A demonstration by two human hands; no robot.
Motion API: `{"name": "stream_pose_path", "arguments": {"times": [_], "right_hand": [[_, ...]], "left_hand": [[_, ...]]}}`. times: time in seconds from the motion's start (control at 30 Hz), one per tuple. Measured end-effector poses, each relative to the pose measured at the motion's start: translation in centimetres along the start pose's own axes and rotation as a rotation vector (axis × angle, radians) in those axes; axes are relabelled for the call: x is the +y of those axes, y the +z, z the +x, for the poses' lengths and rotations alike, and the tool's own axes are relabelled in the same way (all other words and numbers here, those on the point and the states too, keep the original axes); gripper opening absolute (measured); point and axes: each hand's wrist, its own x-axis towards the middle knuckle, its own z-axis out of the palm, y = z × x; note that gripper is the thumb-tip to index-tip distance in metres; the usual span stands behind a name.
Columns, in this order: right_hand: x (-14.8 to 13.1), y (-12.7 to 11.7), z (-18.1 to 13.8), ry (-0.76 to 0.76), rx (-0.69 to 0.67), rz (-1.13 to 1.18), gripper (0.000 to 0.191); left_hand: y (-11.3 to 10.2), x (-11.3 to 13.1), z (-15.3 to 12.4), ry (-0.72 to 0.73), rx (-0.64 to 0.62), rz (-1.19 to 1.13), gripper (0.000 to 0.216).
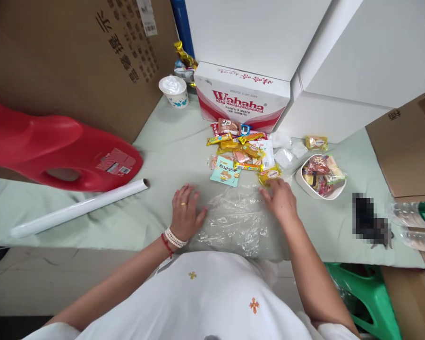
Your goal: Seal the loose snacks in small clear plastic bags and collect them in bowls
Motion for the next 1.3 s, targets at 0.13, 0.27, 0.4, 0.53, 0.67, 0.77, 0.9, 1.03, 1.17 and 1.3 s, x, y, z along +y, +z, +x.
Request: {"name": "stream_pose_path", "arguments": {"times": [0.13, 0.27, 0.4, 0.53, 0.67, 0.77, 0.9, 1.03, 1.17, 1.3], "right_hand": [[-4.2, -1.4, 5.5, -0.105, 0.002, -0.063, 0.035], [-8.4, 0.6, 11.1, -0.053, -0.15, -0.223, 0.037], [-10.1, 2.5, 13.9, 0.062, -0.168, -0.336, 0.046], [-10.4, 2.8, 14.3, 0.091, -0.221, -0.35, 0.047], [-10.1, 2.4, 13.9, 0.116, -0.26, -0.341, 0.044], [-9.1, 1.0, 13.1, 0.163, -0.316, -0.38, 0.039], [-7.6, -2.3, 12.5, 0.098, -0.272, -0.415, 0.041], [-9.0, -3.0, 13.3, -0.185, -0.206, -0.221, 0.049], [-12.5, -0.5, 14.5, -0.336, -0.257, -0.122, 0.048], [-12.4, 0.6, 12.8, -0.502, -0.38, -0.184, 0.042]], "left_hand": [[0.4, -0.6, -0.6, 0.348, -0.141, -0.06, 0.03], [0.2, -0.4, 0.1, 0.454, -0.265, -0.105, 0.037], [-0.7, -0.1, 0.8, 0.311, -0.25, -0.147, 0.044], [-1.4, -0.1, 1.0, 0.188, -0.268, -0.183, 0.038], [-1.2, 0.0, 0.9, 0.07, -0.236, -0.136, 0.039], [-1.2, 0.1, 0.2, 0.021, -0.246, -0.104, 0.047], [-1.8, -0.1, -1.0, 0.048, -0.287, -0.105, 0.053], [-2.0, 0.0, -1.0, 0.031, -0.318, -0.094, 0.065], [-1.8, 0.2, -0.8, 0.004, -0.335, -0.068, 0.08], [-1.8, 0.1, -1.5, -0.029, -0.314, -0.055, 0.085]]}}
